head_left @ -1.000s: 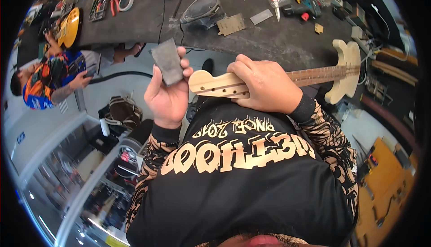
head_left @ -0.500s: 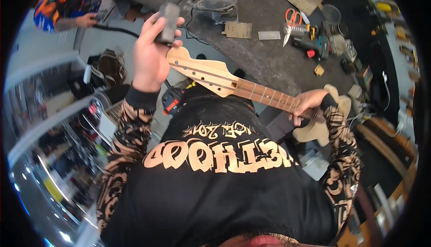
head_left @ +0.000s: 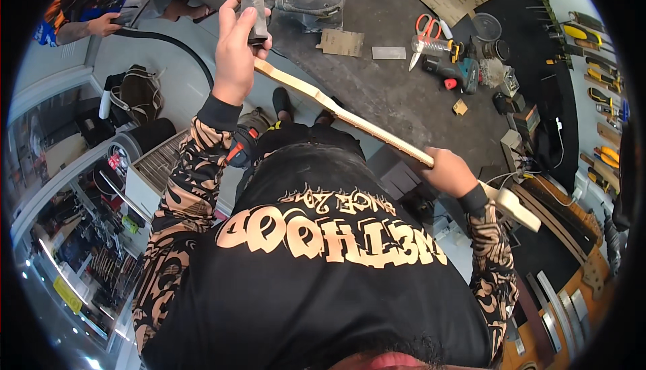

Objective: The person sands the headstock and neck of a wooden guitar with a sanding block while another person assists with a vacuum hose to clear dust.

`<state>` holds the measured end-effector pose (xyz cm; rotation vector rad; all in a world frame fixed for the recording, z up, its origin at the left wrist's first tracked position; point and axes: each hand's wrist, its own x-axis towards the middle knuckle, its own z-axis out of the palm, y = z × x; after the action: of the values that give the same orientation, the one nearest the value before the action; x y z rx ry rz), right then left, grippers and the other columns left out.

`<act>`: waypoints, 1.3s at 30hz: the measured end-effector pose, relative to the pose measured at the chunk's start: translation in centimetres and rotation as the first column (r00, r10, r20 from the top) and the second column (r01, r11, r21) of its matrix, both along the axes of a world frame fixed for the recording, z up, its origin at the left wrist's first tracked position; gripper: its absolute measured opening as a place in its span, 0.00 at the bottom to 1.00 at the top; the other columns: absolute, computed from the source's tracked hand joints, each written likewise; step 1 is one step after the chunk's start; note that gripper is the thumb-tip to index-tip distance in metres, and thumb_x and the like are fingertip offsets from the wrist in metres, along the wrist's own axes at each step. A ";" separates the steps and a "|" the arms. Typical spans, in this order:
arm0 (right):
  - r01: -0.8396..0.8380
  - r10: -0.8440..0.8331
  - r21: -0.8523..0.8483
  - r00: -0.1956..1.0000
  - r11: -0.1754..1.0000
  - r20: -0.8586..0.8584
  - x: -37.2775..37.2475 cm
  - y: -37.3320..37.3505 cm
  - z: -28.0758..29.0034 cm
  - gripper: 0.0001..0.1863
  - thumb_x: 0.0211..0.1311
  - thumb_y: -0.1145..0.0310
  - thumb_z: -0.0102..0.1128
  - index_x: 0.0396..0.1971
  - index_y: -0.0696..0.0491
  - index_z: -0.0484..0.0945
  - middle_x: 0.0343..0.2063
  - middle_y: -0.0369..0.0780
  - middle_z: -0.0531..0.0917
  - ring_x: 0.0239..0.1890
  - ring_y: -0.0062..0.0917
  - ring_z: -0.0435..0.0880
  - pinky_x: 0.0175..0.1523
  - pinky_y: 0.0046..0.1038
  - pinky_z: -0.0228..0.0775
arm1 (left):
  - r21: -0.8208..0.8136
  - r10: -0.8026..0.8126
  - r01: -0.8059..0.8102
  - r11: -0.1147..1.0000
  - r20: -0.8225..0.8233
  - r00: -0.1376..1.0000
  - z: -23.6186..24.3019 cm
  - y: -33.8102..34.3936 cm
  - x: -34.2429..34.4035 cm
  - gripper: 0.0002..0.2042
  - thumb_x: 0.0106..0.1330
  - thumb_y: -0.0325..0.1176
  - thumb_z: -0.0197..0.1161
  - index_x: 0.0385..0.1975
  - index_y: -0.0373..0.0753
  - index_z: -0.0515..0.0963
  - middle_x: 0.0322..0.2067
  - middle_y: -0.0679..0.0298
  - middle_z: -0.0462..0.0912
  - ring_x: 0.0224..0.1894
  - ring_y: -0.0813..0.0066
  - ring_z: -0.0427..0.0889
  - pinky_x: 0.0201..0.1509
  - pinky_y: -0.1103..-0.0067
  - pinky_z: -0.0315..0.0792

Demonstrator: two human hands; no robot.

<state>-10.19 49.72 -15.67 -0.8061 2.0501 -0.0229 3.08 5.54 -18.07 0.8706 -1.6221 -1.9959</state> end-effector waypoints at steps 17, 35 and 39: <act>0.018 -0.153 -0.392 0.937 0.920 -0.315 5.7 -2.2 -8.0 0.24 0.49 0.77 0.69 0.49 0.57 0.78 0.40 0.52 0.85 0.48 0.54 0.85 0.54 0.53 0.77 | -0.497 0.004 -0.063 0.866 -0.119 0.993 -9.8 -4.7 3.8 0.29 0.85 0.39 0.51 0.82 0.43 0.57 0.66 0.53 0.76 0.42 0.75 0.77 0.38 0.78 0.75; -0.064 -0.187 -0.560 0.906 0.826 -0.380 6.2 -8.3 -16.2 0.21 0.56 0.67 0.76 0.46 0.52 0.76 0.41 0.44 0.83 0.50 0.43 0.84 0.56 0.44 0.72 | -0.489 0.000 -0.158 0.858 -0.308 0.951 -13.3 -12.1 8.5 0.34 0.84 0.44 0.57 0.81 0.33 0.54 0.60 0.44 0.75 0.43 0.65 0.77 0.45 0.71 0.76; -0.089 -0.147 -0.551 0.918 0.830 -0.370 5.2 -8.7 -17.0 0.20 0.57 0.66 0.76 0.46 0.52 0.76 0.40 0.44 0.83 0.48 0.44 0.85 0.54 0.45 0.73 | -0.566 0.031 -0.173 0.806 -0.251 0.967 -13.8 -11.5 7.3 0.35 0.83 0.46 0.58 0.81 0.33 0.54 0.53 0.47 0.78 0.40 0.67 0.76 0.42 0.74 0.72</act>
<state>-4.97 41.02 -32.66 -1.2174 2.4857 -0.5467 10.34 -6.00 -31.90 0.4528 -1.8441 -1.3234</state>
